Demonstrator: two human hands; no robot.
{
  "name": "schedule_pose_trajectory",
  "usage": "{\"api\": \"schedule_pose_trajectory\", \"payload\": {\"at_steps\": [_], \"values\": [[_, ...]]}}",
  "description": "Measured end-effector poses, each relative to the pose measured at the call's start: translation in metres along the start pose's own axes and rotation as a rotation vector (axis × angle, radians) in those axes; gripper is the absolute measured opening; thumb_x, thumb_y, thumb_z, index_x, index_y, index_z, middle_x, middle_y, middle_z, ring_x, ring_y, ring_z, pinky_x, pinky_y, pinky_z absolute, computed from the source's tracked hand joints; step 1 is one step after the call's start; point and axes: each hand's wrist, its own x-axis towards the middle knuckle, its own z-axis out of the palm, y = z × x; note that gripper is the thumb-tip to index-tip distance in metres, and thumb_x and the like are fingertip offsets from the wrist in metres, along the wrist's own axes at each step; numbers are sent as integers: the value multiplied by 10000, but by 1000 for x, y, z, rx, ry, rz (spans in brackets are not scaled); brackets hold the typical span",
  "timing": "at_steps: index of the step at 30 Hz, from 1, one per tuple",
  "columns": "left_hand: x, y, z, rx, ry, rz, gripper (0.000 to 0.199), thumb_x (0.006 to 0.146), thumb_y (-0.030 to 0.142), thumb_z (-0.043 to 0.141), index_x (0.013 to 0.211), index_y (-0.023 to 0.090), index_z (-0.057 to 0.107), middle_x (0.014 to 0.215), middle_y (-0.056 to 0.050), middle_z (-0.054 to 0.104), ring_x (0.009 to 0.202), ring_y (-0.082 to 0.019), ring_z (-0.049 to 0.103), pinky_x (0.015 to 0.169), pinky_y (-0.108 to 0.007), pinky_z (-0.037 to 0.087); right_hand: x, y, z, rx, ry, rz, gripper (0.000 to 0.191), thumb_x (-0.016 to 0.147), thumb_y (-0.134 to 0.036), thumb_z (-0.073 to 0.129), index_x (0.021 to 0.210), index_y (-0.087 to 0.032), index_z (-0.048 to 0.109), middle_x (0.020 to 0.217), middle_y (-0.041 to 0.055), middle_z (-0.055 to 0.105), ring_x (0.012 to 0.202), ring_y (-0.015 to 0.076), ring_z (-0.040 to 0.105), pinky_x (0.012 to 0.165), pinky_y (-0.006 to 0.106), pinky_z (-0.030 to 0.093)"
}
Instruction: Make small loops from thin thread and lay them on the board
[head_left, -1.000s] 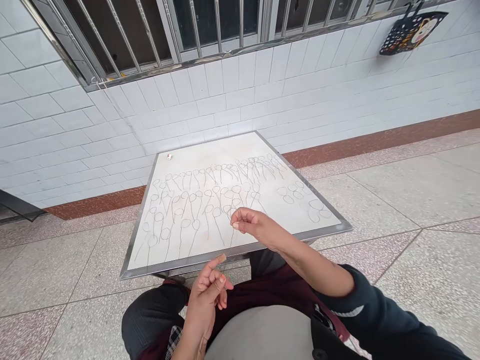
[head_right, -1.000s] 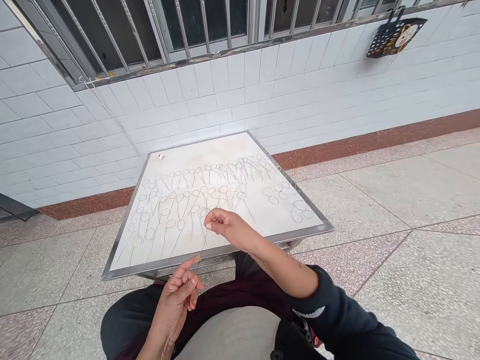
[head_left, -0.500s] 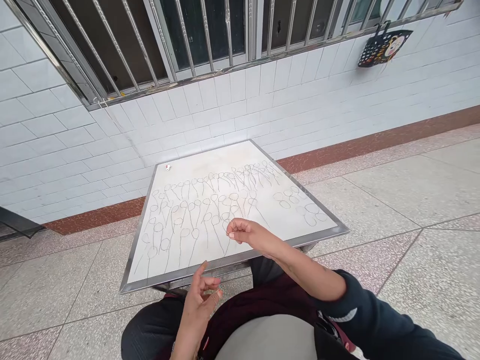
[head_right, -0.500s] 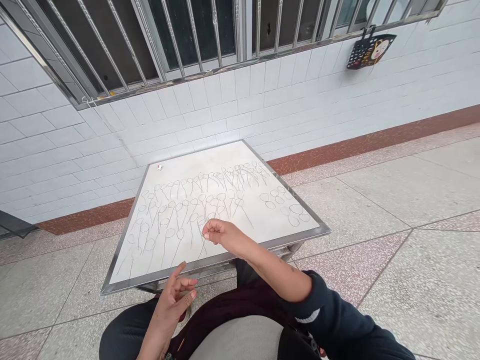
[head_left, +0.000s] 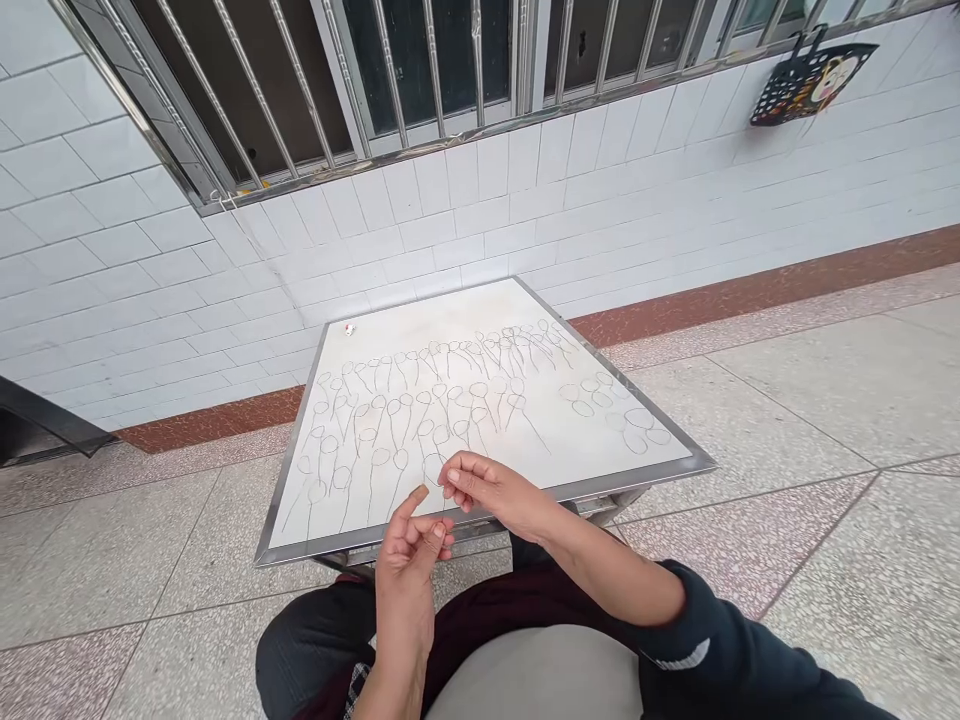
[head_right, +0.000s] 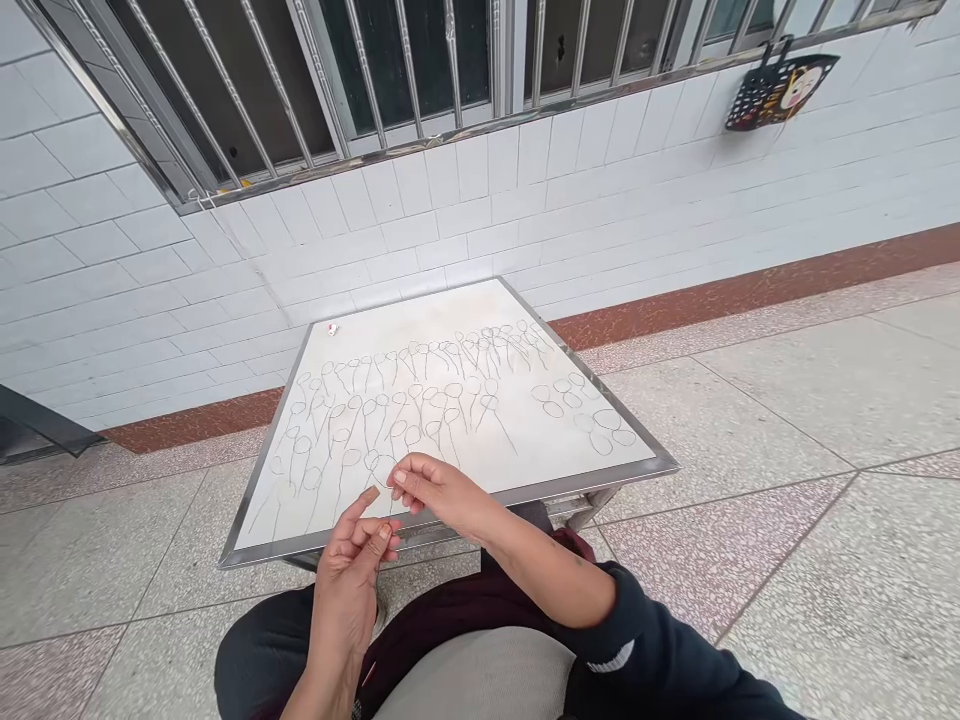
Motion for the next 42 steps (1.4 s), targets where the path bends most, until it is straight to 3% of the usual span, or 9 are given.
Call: {"api": "schedule_pose_trajectory", "payload": {"at_steps": [9,16,22,29,36,42], "values": [[-1,-5,-4,-52,38,-31,587,751,320,709,1290,219,499,948,-39,656,894,-170,605,792,-289,448,-5,13,17,2,52,-1,252,812,-411,619,815,-172,542,675,-33,519,573,83,400,565,221,331],[12,-3,-9,40,205,80,584,705,323,747,1242,233,537,954,-34,653,953,-159,594,943,-308,400,-6,26,22,-351,106,-45,130,834,-299,561,771,-185,562,646,-49,494,569,83,375,534,204,295],[12,-4,-12,52,238,20,609,663,314,778,1222,213,558,829,-7,648,881,-158,613,934,-311,425,-8,35,30,-585,137,-99,132,836,-292,570,760,-184,582,678,-30,562,609,93,445,549,194,306],[16,-3,-13,19,250,4,654,645,320,791,1242,215,548,772,9,630,820,-149,623,857,-277,470,-10,39,28,-613,164,-74,146,854,-332,561,811,-200,609,705,-33,594,607,91,469,553,185,322],[22,-4,-17,-13,308,-14,744,600,358,820,1270,225,523,719,25,604,714,-104,587,739,-200,488,-14,58,25,-649,67,-191,78,835,-210,557,900,-212,599,784,-20,597,705,106,519,642,190,379],[34,-17,-34,-57,401,38,710,594,329,827,1244,245,555,743,35,589,677,-81,566,729,-187,489,-14,67,21,-774,60,-243,72,826,-178,550,885,-200,587,774,-8,593,709,115,521,644,199,379]]}}
